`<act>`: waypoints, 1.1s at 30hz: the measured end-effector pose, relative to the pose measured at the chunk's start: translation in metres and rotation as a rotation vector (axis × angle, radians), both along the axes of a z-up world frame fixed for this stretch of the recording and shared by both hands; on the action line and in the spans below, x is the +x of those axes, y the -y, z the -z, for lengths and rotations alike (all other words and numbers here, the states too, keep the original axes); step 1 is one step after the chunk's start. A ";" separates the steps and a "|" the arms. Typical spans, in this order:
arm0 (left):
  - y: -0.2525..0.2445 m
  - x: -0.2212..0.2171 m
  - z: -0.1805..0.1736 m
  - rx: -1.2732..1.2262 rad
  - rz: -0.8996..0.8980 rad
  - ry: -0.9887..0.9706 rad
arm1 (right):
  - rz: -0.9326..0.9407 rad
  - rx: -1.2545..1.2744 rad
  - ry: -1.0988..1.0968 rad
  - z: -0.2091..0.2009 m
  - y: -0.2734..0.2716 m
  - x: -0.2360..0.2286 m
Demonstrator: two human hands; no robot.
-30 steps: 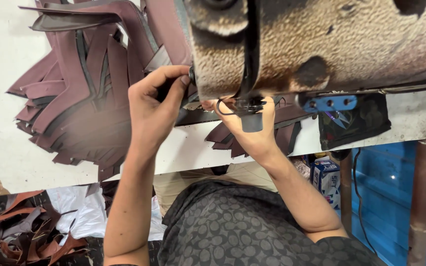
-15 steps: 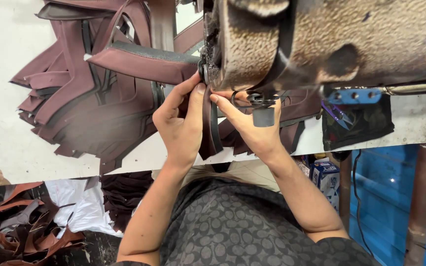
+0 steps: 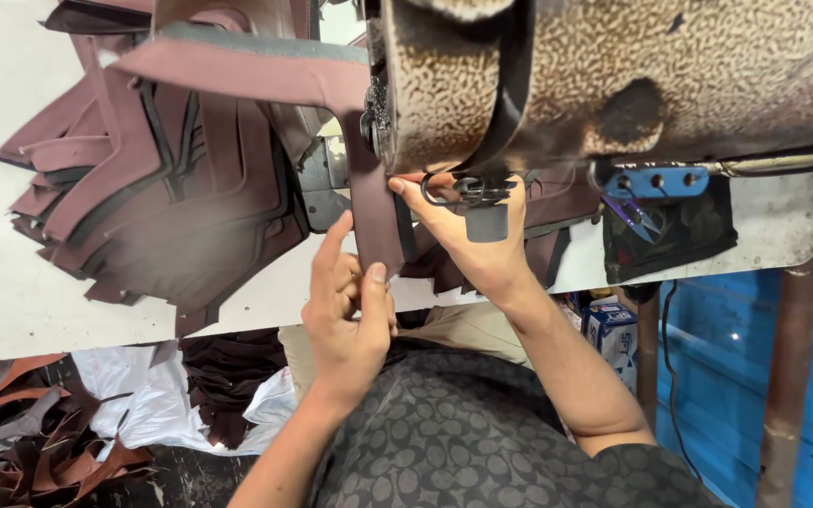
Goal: Sewing leather components for shoes using an industrial sewing machine.
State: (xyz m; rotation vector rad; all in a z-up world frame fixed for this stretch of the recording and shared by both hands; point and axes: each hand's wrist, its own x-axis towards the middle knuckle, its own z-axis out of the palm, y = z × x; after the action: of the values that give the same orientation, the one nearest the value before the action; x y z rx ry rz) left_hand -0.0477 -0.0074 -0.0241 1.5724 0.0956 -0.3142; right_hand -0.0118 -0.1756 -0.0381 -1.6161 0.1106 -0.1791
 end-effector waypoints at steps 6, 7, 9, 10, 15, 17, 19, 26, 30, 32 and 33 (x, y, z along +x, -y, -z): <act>0.003 0.016 0.000 0.111 -0.033 0.200 | 0.081 -0.003 0.055 0.032 0.027 0.001; 0.003 0.020 -0.001 0.125 -0.031 0.226 | 0.055 -0.311 -0.004 0.037 0.035 0.004; 0.003 0.027 -0.001 0.140 -0.026 0.249 | 0.028 -0.616 -0.065 0.047 0.046 0.007; 0.005 0.031 -0.002 0.138 -0.017 0.265 | -0.008 -0.654 -0.133 0.050 0.049 0.009; 0.013 0.050 -0.009 0.077 -0.006 0.244 | 0.219 0.333 -0.490 0.146 0.099 -0.012; 0.011 0.058 -0.009 0.010 -0.015 0.255 | -0.032 -0.801 -0.088 0.165 0.119 -0.019; 0.009 0.067 -0.018 -0.034 -0.010 0.260 | 0.054 -0.785 -0.142 0.097 0.099 -0.011; -0.018 0.079 -0.040 0.021 -0.005 0.285 | 0.247 -0.104 0.147 0.023 0.037 -0.051; -0.019 0.048 -0.056 0.133 -0.103 0.399 | 0.266 -0.041 0.168 0.022 -0.020 -0.072; -0.017 0.025 -0.063 0.197 0.064 0.528 | 0.100 -0.088 0.212 0.029 -0.038 -0.077; -0.016 0.021 -0.053 0.196 0.068 0.524 | 0.103 -0.088 0.207 0.038 -0.040 -0.078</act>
State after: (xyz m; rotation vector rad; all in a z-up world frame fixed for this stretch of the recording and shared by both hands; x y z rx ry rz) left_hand -0.0271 0.0091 0.0291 1.8084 -0.3432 0.0648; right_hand -0.0896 -0.1354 -0.0764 -1.6709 0.0263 -0.4349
